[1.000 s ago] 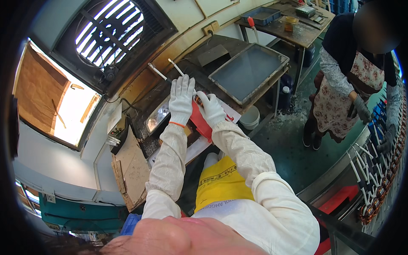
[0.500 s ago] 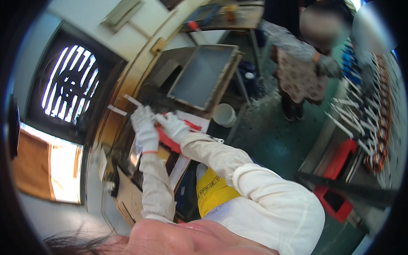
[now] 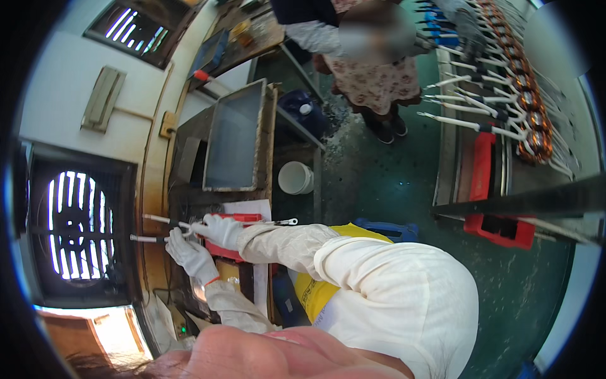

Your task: Dipping copper-wound motor parts into a hot finishing bath and placing them on a drying rack.

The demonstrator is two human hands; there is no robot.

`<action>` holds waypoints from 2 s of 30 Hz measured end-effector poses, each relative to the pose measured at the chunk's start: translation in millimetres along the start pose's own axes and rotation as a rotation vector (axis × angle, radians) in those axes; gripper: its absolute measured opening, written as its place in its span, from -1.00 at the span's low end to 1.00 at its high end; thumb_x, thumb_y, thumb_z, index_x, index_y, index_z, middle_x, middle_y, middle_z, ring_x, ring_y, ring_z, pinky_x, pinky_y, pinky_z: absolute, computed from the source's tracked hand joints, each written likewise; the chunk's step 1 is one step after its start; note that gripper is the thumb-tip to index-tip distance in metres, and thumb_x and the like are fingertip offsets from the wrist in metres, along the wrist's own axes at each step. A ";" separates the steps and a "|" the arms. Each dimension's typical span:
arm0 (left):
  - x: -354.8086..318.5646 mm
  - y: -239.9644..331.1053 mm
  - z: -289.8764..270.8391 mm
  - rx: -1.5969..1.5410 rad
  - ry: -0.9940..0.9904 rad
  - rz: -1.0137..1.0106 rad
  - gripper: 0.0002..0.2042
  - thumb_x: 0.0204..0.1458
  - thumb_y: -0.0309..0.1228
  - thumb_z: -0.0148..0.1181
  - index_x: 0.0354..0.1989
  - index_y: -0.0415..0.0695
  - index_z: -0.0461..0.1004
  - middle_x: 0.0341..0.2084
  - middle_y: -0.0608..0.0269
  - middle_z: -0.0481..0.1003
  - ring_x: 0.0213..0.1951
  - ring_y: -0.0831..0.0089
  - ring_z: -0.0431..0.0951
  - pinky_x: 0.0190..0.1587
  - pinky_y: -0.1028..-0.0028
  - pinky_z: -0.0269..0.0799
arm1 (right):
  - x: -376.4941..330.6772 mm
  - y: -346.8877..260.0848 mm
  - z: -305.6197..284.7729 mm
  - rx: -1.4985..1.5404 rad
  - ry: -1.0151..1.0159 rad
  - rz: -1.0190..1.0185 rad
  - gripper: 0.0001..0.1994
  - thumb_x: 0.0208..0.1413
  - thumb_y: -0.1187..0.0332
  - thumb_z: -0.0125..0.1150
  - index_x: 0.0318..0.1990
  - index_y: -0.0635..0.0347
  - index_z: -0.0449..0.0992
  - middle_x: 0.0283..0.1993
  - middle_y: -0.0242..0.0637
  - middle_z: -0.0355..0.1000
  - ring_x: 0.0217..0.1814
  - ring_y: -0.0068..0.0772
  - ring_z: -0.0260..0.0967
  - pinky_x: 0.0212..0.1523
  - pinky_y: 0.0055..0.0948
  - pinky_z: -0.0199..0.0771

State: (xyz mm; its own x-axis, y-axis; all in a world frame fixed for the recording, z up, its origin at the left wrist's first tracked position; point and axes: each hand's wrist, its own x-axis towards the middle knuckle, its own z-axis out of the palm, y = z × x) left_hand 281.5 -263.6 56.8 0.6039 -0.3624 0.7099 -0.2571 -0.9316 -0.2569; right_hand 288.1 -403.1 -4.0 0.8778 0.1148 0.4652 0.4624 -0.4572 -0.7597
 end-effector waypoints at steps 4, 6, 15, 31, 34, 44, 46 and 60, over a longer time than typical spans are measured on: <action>-12.9 14.3 19.2 -0.639 -0.044 -0.914 -0.53 0.20 -0.20 0.27 0.07 -0.39 0.45 -0.15 0.06 0.60 -0.10 0.27 0.61 0.01 0.32 0.49 | -2.5 4.2 -4.3 0.006 -0.009 0.028 -0.64 0.20 0.26 0.13 0.15 -0.26 0.39 -0.08 -0.13 0.36 -0.12 0.01 0.49 -0.25 -0.07 0.59; -19.3 18.8 26.8 -1.356 -0.032 -1.110 -0.56 0.28 -0.16 0.17 0.12 -0.30 0.45 -0.05 0.14 0.54 -0.01 0.40 0.49 0.09 0.41 0.39 | -6.1 -0.3 -10.5 0.020 -0.034 0.027 -0.58 0.18 0.28 0.16 0.21 -0.23 0.36 -0.06 -0.14 0.36 -0.08 -0.01 0.49 -0.25 -0.09 0.61; -10.6 14.9 43.6 -1.516 -0.048 -1.100 -0.59 0.29 -0.30 0.12 0.22 -0.30 0.39 0.05 0.11 0.48 0.05 0.35 0.49 0.12 0.36 0.40 | -1.7 4.0 -0.4 0.007 -0.031 0.006 -0.49 0.16 0.28 0.15 0.29 -0.20 0.26 -0.04 -0.18 0.32 0.01 0.00 0.44 -0.21 -0.04 0.59; 10.6 37.1 21.2 -1.415 -0.063 -1.114 -0.55 0.28 -0.35 0.14 0.28 -0.29 0.34 0.16 0.10 0.44 0.11 0.31 0.46 0.19 0.36 0.35 | -4.8 0.2 -5.1 -0.041 0.066 -0.007 -0.63 0.22 0.27 0.08 0.18 -0.17 0.31 -0.10 -0.22 0.34 -0.12 -0.09 0.50 -0.33 -0.05 0.63; 3.0 8.2 10.2 -1.187 -0.042 -0.889 -0.50 0.25 -0.34 0.17 0.30 -0.31 0.29 0.21 0.06 0.39 0.17 0.29 0.42 0.25 0.34 0.30 | -1.2 -3.9 -4.5 -0.061 -0.031 0.004 -0.51 0.08 0.33 0.21 0.20 -0.20 0.29 -0.08 -0.23 0.30 -0.06 -0.08 0.48 -0.35 -0.11 0.61; 13.2 -4.7 3.6 0.247 -0.259 0.148 -0.42 0.16 -0.43 -0.03 0.42 -0.08 0.20 0.41 0.05 0.21 0.44 0.10 0.14 0.54 0.03 -0.23 | 4.0 0.5 -10.8 0.015 -0.027 0.030 -0.58 0.12 0.29 0.21 0.15 -0.18 0.34 -0.08 -0.13 0.36 -0.08 0.07 0.49 -0.22 -0.02 0.58; 8.6 1.9 7.5 0.273 -0.355 0.107 -0.40 0.16 -0.41 -0.05 0.44 -0.08 0.18 0.43 0.07 0.17 0.46 0.09 0.10 0.55 0.02 -0.27 | 1.4 5.1 -10.1 0.000 0.002 -0.012 -0.50 0.09 0.30 0.26 0.21 -0.18 0.33 -0.07 -0.14 0.36 -0.06 0.04 0.48 -0.20 -0.04 0.58; -81.5 79.2 -17.7 -0.369 -0.335 -0.191 -0.38 0.05 -0.43 0.16 0.36 -0.18 0.25 0.31 -0.10 0.31 0.34 -0.15 0.25 0.45 0.01 0.03 | 0.1 41.4 -139.0 0.014 0.046 0.263 -0.61 0.11 0.22 0.33 0.10 0.03 0.51 -0.04 0.01 0.47 -0.02 -0.07 0.54 -0.04 -0.28 0.53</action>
State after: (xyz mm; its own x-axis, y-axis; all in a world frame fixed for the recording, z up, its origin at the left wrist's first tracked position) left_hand 198.6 -307.3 -9.8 0.8581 -0.2328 0.4576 -0.3311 -0.9321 0.1466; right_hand 289.9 -544.6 27.7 0.9614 -0.0471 0.2712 0.2212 -0.4541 -0.8630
